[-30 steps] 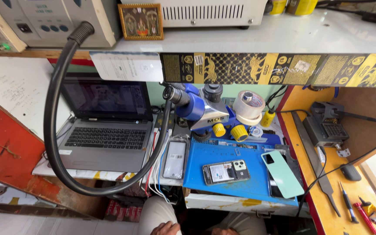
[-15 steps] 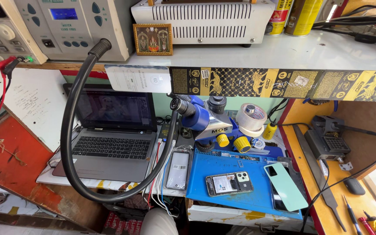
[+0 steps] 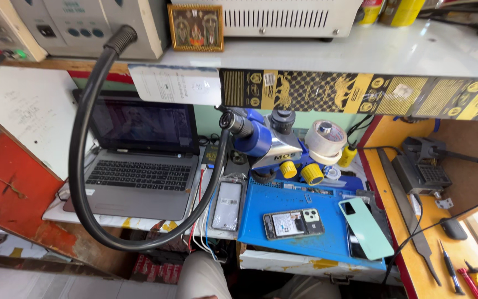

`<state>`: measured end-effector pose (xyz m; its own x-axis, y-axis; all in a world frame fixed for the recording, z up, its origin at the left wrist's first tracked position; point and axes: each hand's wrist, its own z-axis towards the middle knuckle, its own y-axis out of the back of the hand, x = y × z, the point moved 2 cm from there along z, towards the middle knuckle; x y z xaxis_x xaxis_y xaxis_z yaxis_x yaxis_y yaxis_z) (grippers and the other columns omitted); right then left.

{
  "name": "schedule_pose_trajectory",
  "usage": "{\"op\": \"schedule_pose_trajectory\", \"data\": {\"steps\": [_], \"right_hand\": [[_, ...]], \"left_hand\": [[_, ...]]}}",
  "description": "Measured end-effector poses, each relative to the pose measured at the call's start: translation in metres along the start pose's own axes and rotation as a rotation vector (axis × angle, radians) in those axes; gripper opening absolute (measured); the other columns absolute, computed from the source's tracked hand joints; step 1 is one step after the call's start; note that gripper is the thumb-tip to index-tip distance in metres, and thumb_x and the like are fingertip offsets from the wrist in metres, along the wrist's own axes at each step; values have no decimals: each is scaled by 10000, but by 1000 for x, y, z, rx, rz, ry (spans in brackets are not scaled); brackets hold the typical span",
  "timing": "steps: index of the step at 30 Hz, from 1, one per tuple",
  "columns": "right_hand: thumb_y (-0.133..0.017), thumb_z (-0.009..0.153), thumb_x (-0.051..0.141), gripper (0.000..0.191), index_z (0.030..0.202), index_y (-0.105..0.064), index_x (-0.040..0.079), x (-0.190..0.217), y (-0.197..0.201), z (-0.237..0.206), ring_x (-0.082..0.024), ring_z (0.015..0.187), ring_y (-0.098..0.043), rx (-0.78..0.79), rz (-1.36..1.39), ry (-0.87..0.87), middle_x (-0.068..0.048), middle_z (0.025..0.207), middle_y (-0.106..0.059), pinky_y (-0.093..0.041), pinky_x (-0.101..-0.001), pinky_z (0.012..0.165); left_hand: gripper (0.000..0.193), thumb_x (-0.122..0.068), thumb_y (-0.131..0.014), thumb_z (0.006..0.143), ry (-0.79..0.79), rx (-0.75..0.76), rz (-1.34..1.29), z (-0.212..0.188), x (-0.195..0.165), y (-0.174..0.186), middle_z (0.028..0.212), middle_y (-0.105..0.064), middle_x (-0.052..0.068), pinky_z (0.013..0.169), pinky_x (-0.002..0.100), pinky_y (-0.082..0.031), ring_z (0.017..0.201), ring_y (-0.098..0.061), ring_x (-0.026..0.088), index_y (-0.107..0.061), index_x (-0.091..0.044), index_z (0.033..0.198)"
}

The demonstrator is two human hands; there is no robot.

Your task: The person repairs a disassembled smartphone at a workbench, using tweezers to work on the internal components near the camera module while the phone lies open on a blue mat. They steady the phone with one hand and reposition it as they work, with a microscope positioned over the workspace.

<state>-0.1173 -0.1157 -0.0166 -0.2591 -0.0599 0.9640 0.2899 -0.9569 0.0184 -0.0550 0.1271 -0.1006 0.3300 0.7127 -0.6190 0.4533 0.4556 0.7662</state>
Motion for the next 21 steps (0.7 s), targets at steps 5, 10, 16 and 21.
{"op": "schedule_pose_trajectory", "data": {"steps": [5, 10, 16, 21], "right_hand": [[-451, 1129, 325, 254, 1220, -579, 125, 33, -16, -4, -511, 1257, -590, 15, 184, 375, -288, 1237, -677, -419, -749, 1125], [-423, 1153, 322, 261, 1252, -558, 122, 99, 23, -25, -537, 1326, -572, -117, 214, 709, -303, 1300, -674, -398, -790, 1173], [-471, 1046, 343, 365, 1374, -548, 202, 159, 77, -29, -391, 1358, -469, -481, -24, 1001, -100, 1442, -512, -288, -727, 1175], [-479, 1056, 366, 279, 1190, -634, 177, 152, 128, -65, -269, 1095, -537, -1056, -231, 964, -69, 1189, -591, -381, -515, 1016]], "left_hand": [[402, -367, -845, 807, -148, -24, -22, -11, 1, 1, 712, -646, 135, 679, 424, -549, 717, -694, 257, -656, -28, 704], [260, -220, -853, 797, -202, 19, -121, -7, -17, 13, 734, -645, 121, 694, 437, -537, 781, -678, 280, -688, -31, 728], [153, -143, -808, 805, -439, -154, -192, -16, -32, 13, 851, -694, 130, 710, 448, -554, 832, -679, 342, -715, -24, 831], [146, -57, -733, 852, -466, -247, -264, -16, -35, 14, 962, -731, 118, 725, 410, -586, 872, -712, 321, -728, -6, 989]]}}
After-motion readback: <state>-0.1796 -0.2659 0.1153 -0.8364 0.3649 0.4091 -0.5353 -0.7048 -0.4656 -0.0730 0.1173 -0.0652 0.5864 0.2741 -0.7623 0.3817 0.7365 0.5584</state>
